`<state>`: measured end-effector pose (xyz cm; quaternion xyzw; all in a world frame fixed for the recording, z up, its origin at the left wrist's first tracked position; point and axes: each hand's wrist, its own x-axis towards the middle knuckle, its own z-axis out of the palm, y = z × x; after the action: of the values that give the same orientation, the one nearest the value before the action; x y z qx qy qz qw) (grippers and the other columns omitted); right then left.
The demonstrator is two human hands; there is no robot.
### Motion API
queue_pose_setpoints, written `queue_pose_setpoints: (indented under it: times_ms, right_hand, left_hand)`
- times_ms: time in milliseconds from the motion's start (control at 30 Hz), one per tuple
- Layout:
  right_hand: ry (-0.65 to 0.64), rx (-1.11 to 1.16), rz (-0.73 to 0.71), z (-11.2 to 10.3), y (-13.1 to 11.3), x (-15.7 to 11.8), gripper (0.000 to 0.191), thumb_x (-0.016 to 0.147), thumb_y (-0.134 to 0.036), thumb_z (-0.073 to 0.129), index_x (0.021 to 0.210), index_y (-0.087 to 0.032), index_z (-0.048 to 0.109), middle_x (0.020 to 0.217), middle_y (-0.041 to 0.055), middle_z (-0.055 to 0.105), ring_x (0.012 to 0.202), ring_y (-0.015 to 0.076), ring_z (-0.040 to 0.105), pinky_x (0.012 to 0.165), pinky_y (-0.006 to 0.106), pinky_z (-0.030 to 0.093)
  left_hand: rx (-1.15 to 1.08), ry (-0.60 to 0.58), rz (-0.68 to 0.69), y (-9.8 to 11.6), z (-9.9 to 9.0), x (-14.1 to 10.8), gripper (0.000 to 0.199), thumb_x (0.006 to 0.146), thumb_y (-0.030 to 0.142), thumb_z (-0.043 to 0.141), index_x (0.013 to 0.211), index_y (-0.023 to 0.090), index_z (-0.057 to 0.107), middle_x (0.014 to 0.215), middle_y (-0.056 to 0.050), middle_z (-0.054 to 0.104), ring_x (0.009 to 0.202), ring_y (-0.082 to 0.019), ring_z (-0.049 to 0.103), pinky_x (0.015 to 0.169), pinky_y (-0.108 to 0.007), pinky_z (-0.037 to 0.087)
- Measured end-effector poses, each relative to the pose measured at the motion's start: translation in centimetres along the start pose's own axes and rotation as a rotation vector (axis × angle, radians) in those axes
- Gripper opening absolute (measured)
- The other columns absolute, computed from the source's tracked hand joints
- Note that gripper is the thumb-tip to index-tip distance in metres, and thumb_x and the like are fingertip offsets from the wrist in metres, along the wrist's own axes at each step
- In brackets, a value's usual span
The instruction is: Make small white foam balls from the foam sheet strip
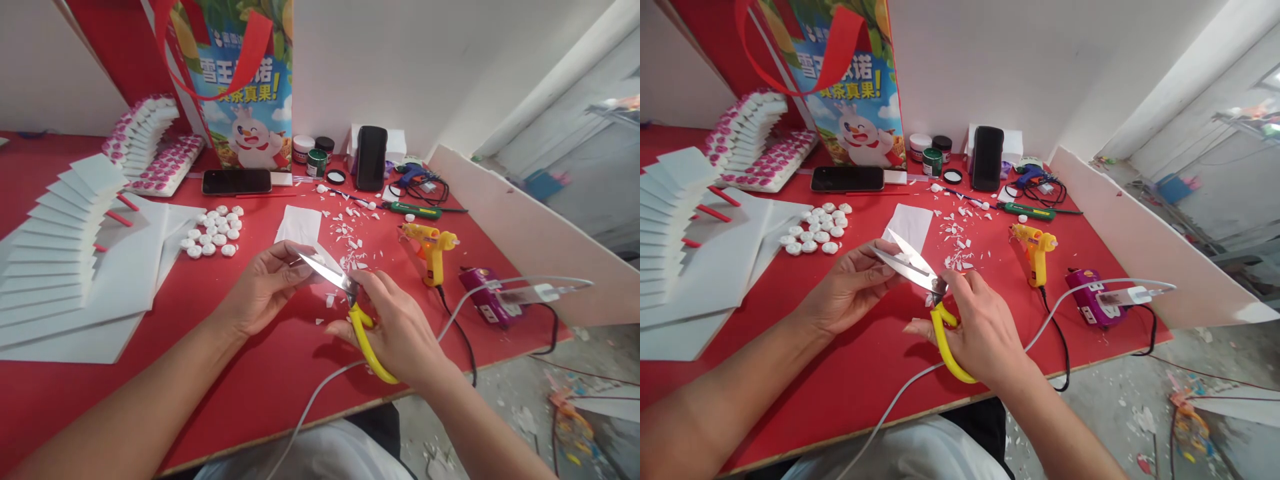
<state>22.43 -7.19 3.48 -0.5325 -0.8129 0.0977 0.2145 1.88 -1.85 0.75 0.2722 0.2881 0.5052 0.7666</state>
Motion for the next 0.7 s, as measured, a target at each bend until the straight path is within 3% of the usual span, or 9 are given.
queue_pose_setpoints:
  times_ms: [700]
  right_hand:
    - [0.039,-0.021,-0.038,0.32,-0.11,0.04,0.064,0.091,-0.069,0.052,0.118,-0.012,0.059,0.087,0.0089,0.065,0.067,0.0203,0.061,0.060,0.031,0.047]
  left_hand:
    - [-0.035,-0.054,0.029,0.21,0.09,-0.03,0.023,0.065,0.009,0.089,0.084,0.016,0.077,0.089,0.000,0.075,0.077,-0.010,0.071,0.073,-0.017,0.060]
